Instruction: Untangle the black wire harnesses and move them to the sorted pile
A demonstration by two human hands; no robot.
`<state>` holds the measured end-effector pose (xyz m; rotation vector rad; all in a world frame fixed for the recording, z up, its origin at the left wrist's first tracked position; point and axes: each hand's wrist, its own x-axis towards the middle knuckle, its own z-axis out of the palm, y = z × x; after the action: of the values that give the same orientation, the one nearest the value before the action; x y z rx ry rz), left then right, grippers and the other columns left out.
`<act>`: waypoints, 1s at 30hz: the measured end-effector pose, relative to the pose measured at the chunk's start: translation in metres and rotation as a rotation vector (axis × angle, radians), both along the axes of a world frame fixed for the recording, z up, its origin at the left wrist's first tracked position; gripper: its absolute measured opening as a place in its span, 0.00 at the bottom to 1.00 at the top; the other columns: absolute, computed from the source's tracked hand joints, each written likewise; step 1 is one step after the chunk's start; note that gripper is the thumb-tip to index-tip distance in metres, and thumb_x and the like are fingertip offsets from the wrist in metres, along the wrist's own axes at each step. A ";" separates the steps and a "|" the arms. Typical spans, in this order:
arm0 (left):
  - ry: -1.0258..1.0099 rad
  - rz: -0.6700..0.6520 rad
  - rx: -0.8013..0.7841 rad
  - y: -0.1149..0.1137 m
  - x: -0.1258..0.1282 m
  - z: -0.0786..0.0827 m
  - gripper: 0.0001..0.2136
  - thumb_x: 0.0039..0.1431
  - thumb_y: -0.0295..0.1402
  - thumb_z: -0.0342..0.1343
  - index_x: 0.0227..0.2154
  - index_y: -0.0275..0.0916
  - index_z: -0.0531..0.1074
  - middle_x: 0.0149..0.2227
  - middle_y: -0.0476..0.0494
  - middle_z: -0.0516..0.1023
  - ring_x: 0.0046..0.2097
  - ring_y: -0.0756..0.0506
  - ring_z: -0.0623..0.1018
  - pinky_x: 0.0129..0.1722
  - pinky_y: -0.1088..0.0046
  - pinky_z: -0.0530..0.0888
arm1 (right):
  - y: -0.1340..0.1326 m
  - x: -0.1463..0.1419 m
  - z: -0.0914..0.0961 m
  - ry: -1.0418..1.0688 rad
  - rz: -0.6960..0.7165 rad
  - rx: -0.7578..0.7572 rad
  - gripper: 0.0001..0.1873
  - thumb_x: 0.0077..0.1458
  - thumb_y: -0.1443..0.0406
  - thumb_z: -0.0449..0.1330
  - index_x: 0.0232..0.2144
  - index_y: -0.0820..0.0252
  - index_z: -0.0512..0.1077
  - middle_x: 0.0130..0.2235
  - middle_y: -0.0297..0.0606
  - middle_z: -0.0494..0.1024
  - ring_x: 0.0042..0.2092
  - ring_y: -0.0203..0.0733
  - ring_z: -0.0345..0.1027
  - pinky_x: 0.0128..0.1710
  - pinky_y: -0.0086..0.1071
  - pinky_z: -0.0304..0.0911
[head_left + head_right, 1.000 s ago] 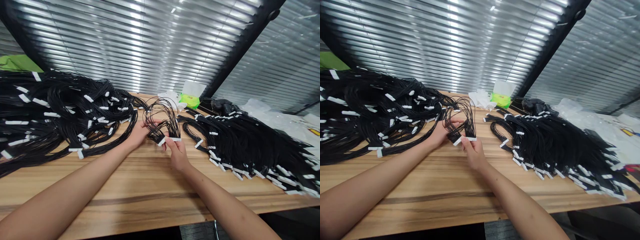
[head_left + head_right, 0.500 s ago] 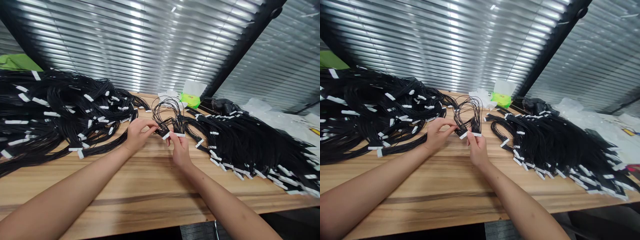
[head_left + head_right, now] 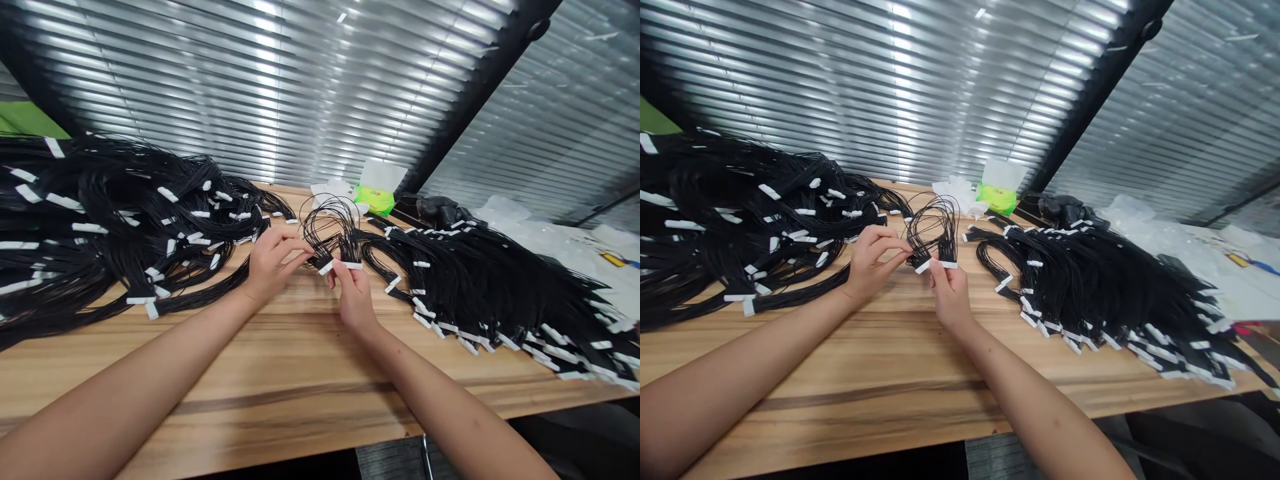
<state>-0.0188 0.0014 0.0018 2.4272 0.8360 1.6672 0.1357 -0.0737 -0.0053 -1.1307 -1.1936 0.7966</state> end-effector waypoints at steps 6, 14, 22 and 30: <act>0.113 -0.090 -0.145 -0.004 0.001 0.000 0.10 0.59 0.41 0.53 0.29 0.41 0.73 0.29 0.46 0.76 0.35 0.46 0.72 0.40 0.69 0.64 | 0.002 -0.001 0.001 0.095 -0.070 0.051 0.15 0.56 0.53 0.55 0.27 0.58 0.66 0.19 0.27 0.61 0.24 0.35 0.54 0.29 0.32 0.52; 0.064 -0.217 -0.417 0.004 0.002 0.000 0.18 0.64 0.40 0.43 0.27 0.41 0.74 0.33 0.45 0.79 0.40 0.45 0.75 0.47 0.69 0.65 | -0.002 -0.005 0.018 0.304 -0.074 0.063 0.12 0.53 0.55 0.58 0.29 0.58 0.68 0.21 0.30 0.64 0.25 0.36 0.54 0.29 0.34 0.53; -0.048 -0.431 -0.489 0.000 0.009 0.004 0.14 0.62 0.40 0.49 0.31 0.43 0.79 0.43 0.43 0.80 0.51 0.42 0.74 0.55 0.65 0.63 | -0.010 -0.014 0.023 0.426 0.070 0.027 0.12 0.54 0.55 0.55 0.29 0.57 0.69 0.30 0.37 0.72 0.27 0.38 0.57 0.27 0.33 0.53; -0.251 -0.437 -0.738 -0.002 0.012 -0.003 0.10 0.57 0.38 0.55 0.28 0.40 0.78 0.38 0.44 0.80 0.42 0.44 0.77 0.47 0.67 0.70 | -0.013 -0.021 0.010 0.374 0.182 -0.004 0.12 0.54 0.55 0.57 0.30 0.57 0.70 0.21 0.31 0.65 0.26 0.38 0.55 0.31 0.34 0.55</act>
<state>-0.0065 -0.0008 -0.0013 1.6973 0.6572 1.1803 0.1145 -0.0872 0.0046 -0.8368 -0.9865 1.0962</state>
